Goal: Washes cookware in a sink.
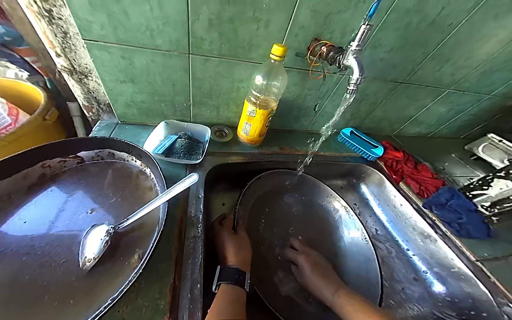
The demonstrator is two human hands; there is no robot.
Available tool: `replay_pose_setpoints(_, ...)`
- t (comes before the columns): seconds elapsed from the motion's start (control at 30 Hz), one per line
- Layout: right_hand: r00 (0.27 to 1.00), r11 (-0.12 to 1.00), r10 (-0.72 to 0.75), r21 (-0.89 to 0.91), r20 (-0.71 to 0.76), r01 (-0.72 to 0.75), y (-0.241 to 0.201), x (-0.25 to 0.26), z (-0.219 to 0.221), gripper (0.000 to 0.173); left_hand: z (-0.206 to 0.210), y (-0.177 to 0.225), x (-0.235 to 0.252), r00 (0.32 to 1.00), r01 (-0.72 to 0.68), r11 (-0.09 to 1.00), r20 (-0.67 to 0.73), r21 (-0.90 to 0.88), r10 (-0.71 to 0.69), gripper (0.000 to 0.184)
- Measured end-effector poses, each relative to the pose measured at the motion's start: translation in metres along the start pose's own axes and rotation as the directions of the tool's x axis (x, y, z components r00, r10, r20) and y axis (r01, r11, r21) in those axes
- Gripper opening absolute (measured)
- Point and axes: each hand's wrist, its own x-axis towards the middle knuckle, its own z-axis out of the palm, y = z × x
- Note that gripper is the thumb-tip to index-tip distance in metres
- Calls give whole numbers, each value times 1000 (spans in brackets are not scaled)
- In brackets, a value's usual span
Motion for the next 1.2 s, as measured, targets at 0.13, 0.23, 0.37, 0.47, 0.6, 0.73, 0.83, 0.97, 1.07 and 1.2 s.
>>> replay_pose_setpoints(0.13,978,991,132,-15,-161,-136,20,20,-10,30,1,3,-4,1000,5,1000,-14,31,-4,34)
replay_pose_setpoints(0.23,958,989,144,19,-249,-143,-12,48,-10,34,2,1,-1,999,-21,996,-30,84,24,33)
replay_pose_setpoints(0.37,997,979,-68,192,-27,72,-52,26,7,34,4,-7,0,997,-54,994,-56,96,60,31)
replay_pose_setpoints(0.47,978,957,-166,259,128,129,-22,-17,13,24,5,-9,1,997,-40,997,-59,67,44,31)
replay_pose_setpoints(0.6,967,984,-14,-166,255,58,48,-37,-24,22,5,-8,0,997,-49,995,-55,82,54,32)
replay_pose_setpoints(0.73,984,873,154,-479,90,-92,69,7,-73,33,4,-7,-3,995,-74,991,-60,111,81,31)
replay_pose_setpoints(0.83,974,874,210,-462,79,-151,57,7,-60,34,3,-7,-3,994,-89,992,-63,95,95,32)
replay_pose_setpoints(0.97,962,866,191,-495,196,-72,61,-26,-59,29,5,-5,3,995,-90,994,-44,64,93,29)
replay_pose_setpoints(1.07,968,834,225,-536,114,-131,63,-6,-70,33,4,-4,1,994,-96,993,-50,64,99,29)
replay_pose_setpoints(1.2,951,886,212,-454,223,-91,54,-21,-54,31,3,-1,3,994,-94,993,-46,78,97,28)
